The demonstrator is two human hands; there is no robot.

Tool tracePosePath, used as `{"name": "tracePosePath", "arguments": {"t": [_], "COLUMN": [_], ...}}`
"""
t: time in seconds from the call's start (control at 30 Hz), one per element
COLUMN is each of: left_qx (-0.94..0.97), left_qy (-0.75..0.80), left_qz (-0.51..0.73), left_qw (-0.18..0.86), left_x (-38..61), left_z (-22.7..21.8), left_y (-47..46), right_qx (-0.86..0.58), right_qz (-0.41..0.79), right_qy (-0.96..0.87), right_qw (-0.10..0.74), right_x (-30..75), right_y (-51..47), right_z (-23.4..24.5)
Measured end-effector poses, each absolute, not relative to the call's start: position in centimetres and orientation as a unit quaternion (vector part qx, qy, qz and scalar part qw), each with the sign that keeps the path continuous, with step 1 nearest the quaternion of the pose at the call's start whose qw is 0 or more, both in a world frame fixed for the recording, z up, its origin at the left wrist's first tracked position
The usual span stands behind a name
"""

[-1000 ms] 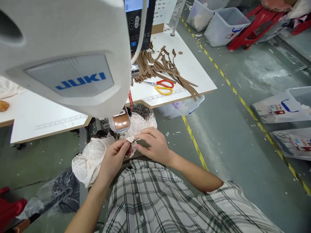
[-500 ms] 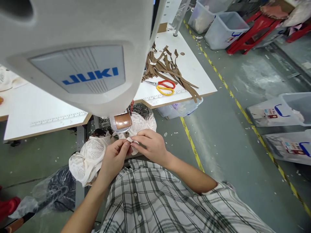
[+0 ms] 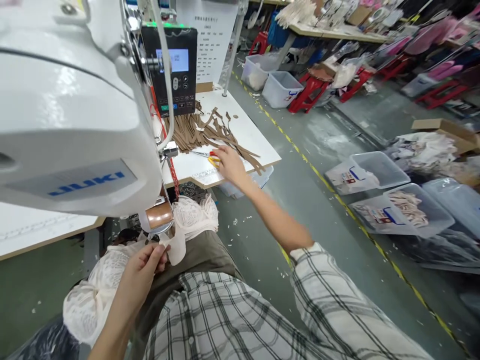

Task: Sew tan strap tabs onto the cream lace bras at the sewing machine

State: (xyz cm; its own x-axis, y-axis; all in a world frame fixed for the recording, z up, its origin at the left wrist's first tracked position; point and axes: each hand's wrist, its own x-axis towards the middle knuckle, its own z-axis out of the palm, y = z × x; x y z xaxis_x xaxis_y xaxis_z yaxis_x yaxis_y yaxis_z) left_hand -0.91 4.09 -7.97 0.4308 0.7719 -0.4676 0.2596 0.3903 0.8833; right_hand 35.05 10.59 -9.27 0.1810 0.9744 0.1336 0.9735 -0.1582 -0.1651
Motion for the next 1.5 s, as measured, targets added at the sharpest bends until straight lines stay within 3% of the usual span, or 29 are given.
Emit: {"name": "tracePosePath", "arguments": {"t": [0.1, 0.23, 0.3, 0.37, 0.47, 0.6, 0.9, 1.5], "left_qx": [0.450, 0.341, 0.300, 0.270, 0.246, 0.258, 0.380, 0.313], "left_qy": [0.487, 0.475, 0.458, 0.444, 0.440, 0.456, 0.496, 0.467], "left_qz": [0.222, 0.251, 0.264, 0.277, 0.282, 0.278, 0.252, 0.295], "left_qw": [0.714, 0.771, 0.794, 0.808, 0.816, 0.805, 0.739, 0.773], "left_x": [-0.9, -0.9, -1.1, -1.4, -1.6, -1.4, -0.8, -2.7], "left_z": [-7.2, -6.5, -6.6, -6.9, -7.4, -7.6, -7.7, -8.2], "left_y": [3.9, 3.6, 3.7, 3.7, 3.8, 3.9, 3.2, 3.3], "right_qx": [-0.740, -0.714, -0.715, -0.725, -0.687, -0.606, -0.583, -0.578], "right_qz": [0.039, 0.047, 0.046, 0.074, 0.203, 0.301, 0.264, 0.374], "right_qy": [-0.671, -0.699, -0.696, -0.673, -0.667, -0.717, -0.751, -0.682], "right_qw": [0.033, 0.019, 0.041, 0.125, 0.206, 0.169, 0.165, 0.244], "right_x": [38.4, 37.8, 36.5, 34.8, 31.1, 25.7, 22.0, 21.1], "right_y": [13.7, 12.4, 9.5, 5.6, -1.0, -6.5, -5.0, -5.9], "right_z": [-8.1, -8.3, -8.6, -8.7, -8.0, -6.4, -6.9, -7.2]}}
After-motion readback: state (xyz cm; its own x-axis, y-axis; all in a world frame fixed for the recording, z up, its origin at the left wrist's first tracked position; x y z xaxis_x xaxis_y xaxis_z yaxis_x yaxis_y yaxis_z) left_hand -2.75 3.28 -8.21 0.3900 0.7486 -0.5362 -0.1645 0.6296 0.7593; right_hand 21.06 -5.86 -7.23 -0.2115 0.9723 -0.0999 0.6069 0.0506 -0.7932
